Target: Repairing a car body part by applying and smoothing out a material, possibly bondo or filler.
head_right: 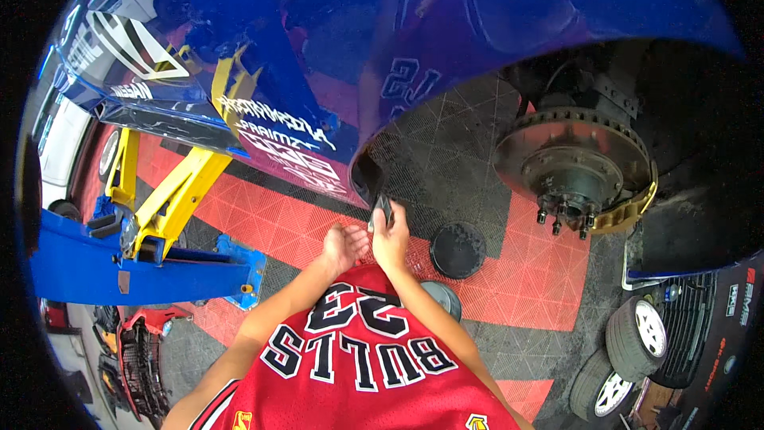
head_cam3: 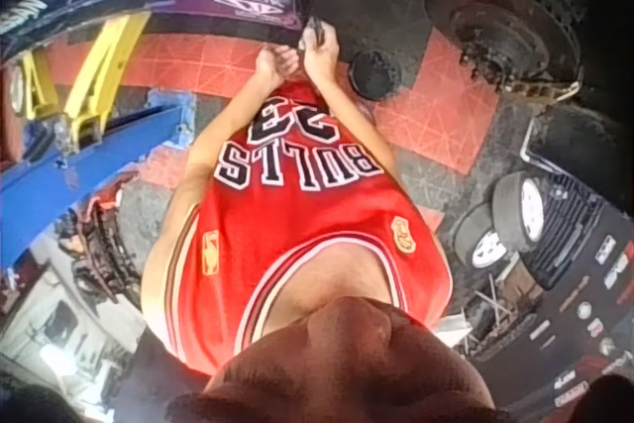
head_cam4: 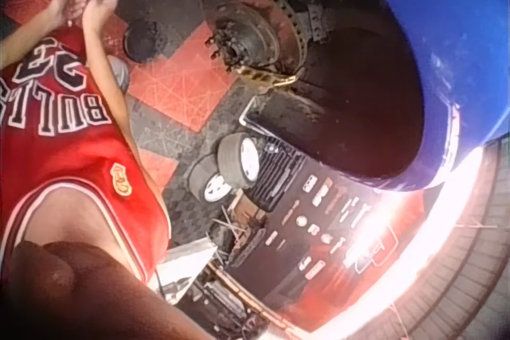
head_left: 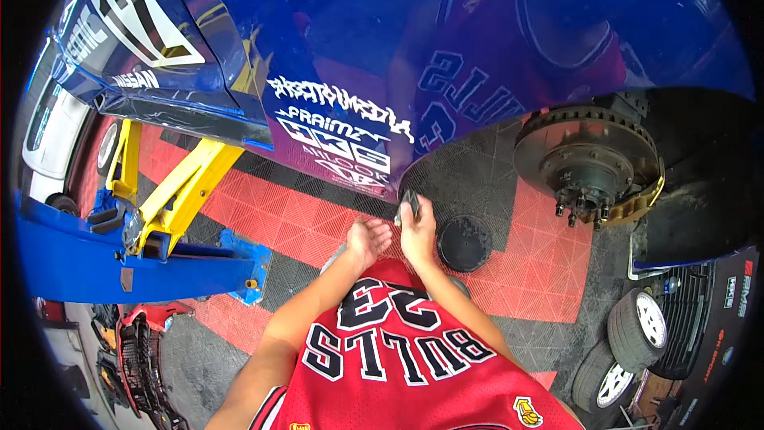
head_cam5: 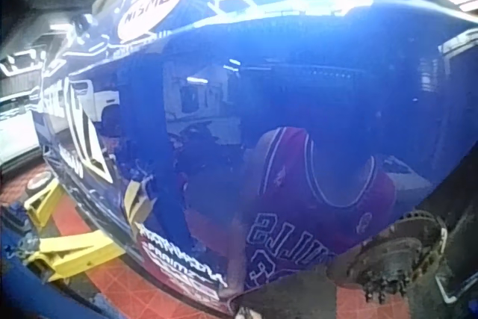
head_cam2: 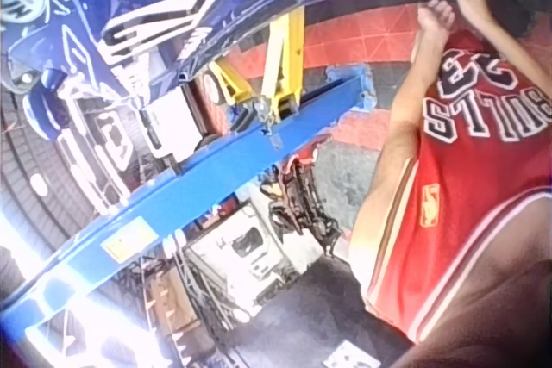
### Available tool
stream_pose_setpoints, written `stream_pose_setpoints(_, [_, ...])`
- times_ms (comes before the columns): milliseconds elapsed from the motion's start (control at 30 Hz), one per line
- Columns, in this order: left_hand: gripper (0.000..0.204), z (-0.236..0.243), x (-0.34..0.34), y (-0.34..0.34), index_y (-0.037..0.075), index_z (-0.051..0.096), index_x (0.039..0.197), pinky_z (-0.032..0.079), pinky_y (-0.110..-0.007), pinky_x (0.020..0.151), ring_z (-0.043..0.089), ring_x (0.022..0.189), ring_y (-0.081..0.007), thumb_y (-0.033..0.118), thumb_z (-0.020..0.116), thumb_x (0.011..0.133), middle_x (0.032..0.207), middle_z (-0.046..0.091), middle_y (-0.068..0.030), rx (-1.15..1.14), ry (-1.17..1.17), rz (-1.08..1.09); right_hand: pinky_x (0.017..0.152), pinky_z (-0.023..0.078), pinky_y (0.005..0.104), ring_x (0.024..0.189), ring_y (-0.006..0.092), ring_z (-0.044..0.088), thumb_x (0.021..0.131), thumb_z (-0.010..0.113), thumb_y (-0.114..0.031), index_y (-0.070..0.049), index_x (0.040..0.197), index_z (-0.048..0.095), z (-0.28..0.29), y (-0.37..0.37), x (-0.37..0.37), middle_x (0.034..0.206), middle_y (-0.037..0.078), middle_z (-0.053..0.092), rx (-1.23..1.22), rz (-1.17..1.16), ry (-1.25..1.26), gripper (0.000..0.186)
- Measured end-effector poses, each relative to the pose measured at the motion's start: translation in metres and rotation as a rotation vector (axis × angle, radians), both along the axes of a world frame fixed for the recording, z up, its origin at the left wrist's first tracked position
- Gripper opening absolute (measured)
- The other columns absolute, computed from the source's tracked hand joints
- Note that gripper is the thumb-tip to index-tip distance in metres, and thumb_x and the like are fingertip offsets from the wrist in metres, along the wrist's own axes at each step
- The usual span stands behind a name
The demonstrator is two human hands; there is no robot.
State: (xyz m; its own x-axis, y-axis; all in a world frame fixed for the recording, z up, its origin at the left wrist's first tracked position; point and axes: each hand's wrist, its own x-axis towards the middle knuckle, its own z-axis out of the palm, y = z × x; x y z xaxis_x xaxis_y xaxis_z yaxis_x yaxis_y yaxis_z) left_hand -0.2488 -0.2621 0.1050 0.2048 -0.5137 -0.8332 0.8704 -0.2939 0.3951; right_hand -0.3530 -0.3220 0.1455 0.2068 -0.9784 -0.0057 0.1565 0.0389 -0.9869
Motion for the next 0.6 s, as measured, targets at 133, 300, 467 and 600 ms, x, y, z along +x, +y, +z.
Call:
stream_pose_setpoints(133, [0.047,-0.003,0.003,-0.005,0.007,0.05,0.1,0.046,-0.04,0.079,0.055,0.084,-0.0235,0.045,0.023,0.097,0.093,0.059,-0.0094,-0.024,0.003,-0.024,0.058,0.047,0.0264,0.063,0.0109,0.055,0.091,0.058,-0.015,0.002,0.113,0.053,-0.017,-0.039,0.007,0.079,0.006,0.06,-0.105,-0.045,0.073,0.028])
stream_pose_setpoints(300, [0.046,0.008,0.001,-0.001,0.007,0.05,0.1,0.046,-0.04,0.079,0.055,0.084,-0.0229,0.045,0.024,0.098,0.093,0.058,-0.0086,-0.06,0.015,-0.101,0.066,0.049,0.0299,0.071,0.0162,0.06,0.091,0.057,-0.016,0.003,0.113,0.055,-0.01,-0.036,0.01,0.086,0.01,0.063,-0.068,-0.068,0.108,0.029])
stream_pose_setpoints(467, [0.049,-0.004,0.003,0.012,0.006,0.05,0.107,0.046,-0.039,0.081,0.056,0.088,-0.0232,0.047,0.024,0.098,0.1,0.06,-0.0104,-0.042,0.028,-0.098,0.08,0.047,0.0329,0.087,0.0222,0.063,0.09,0.057,-0.018,0.002,0.113,0.056,-0.007,-0.047,0.014,0.094,0.017,0.065,-0.196,-0.112,0.208,0.031])
stream_pose_setpoints(600, [0.043,0.002,0.002,0.008,0.008,0.052,0.1,0.046,-0.039,0.079,0.055,0.084,-0.0227,0.043,0.026,0.097,0.094,0.059,-0.0083,-0.031,0.035,-0.097,0.083,0.047,0.0358,0.093,0.0303,0.064,0.09,0.057,-0.019,0.0,0.113,0.057,0.001,-0.048,0.017,0.1,0.021,0.065,-0.241,-0.129,0.208,0.03])
